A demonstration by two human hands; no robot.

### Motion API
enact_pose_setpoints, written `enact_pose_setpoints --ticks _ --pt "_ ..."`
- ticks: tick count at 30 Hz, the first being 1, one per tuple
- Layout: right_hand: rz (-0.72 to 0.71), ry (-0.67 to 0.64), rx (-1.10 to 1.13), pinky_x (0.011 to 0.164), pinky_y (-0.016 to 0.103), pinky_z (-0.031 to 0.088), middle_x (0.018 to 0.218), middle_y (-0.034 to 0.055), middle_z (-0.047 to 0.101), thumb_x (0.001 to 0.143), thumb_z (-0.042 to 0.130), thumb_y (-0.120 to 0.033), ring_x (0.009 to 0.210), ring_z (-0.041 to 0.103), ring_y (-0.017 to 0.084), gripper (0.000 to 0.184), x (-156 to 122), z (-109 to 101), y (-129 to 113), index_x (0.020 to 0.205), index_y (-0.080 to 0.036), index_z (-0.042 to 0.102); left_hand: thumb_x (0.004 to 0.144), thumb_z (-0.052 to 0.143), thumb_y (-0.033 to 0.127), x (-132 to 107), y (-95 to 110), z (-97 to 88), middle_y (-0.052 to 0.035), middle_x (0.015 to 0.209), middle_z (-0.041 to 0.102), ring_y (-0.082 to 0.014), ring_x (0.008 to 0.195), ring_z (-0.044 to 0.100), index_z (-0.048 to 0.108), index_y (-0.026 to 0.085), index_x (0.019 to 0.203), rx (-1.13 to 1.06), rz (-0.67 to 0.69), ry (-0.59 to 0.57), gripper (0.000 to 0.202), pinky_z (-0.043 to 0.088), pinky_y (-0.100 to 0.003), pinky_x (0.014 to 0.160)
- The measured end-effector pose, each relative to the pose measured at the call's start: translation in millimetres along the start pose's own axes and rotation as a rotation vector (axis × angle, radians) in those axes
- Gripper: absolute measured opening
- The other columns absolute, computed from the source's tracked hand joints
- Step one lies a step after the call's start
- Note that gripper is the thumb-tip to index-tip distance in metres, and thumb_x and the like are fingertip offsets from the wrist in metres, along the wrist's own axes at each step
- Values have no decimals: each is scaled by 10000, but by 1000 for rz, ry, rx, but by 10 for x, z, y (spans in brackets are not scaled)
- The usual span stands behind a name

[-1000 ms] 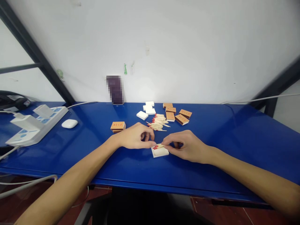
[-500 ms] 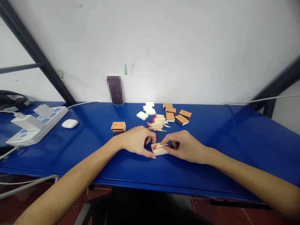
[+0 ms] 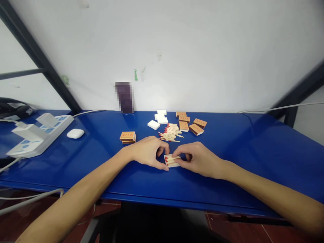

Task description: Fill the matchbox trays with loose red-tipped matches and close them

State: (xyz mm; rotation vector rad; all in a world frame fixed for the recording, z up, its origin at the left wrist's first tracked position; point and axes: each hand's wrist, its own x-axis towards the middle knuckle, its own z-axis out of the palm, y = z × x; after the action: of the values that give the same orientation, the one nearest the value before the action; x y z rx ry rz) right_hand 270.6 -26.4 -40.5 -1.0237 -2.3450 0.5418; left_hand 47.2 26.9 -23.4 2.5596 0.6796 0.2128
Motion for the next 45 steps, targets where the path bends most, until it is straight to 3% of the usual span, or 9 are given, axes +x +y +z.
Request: enact_pose_setpoints --ticks 8,17,24,32,41,45 --pt "-54 -30 -107 560 216 406 782 -4 733 870 604 -206 567 593 96 126 -23 -10 1 923 -200 718 677 761 529 -2 -2 -11 45 660 578 -82 549 492 649 185 855 -4 -1 -9 403 308 -216 531" --pt "-89 -59 -157 576 222 397 784 6 704 904 556 -210 618 595 106 154 -33 -40 -18 900 -187 708 682 759 508 -6 -10 -15 41 665 575 -84 550 492 658 182 853 -5 -12 -12 381 319 -220 535" --pt "-104 -79 -153 587 221 405 835 26 695 943 529 -264 642 592 109 228 -39 -33 -12 1064 -201 711 693 752 511 0 -8 -11 39 665 570 -85 555 494 665 183 872 -9 -14 -6 384 320 -220 532" --pt "-108 -6 -135 575 213 395 774 22 683 918 538 -219 615 581 104 203 -27 18 27 934 -193 738 694 753 510 0 -17 -9 42 657 568 -83 549 488 668 184 878 2 -17 5 384 322 -223 529" --pt "-118 -73 -96 618 222 428 842 28 687 892 515 -164 671 597 112 184 -44 -25 -25 895 -184 698 703 745 475 1 -16 -1 40 664 563 -81 554 487 675 178 894 -15 -7 30 359 334 -225 540" --pt "-123 -94 -69 672 235 472 929 32 712 914 515 -198 741 637 126 189 -55 -28 -37 958 -202 699 710 742 453 -2 -17 5 42 663 557 -78 558 482 671 178 902 -12 -4 45 342 334 -219 543"
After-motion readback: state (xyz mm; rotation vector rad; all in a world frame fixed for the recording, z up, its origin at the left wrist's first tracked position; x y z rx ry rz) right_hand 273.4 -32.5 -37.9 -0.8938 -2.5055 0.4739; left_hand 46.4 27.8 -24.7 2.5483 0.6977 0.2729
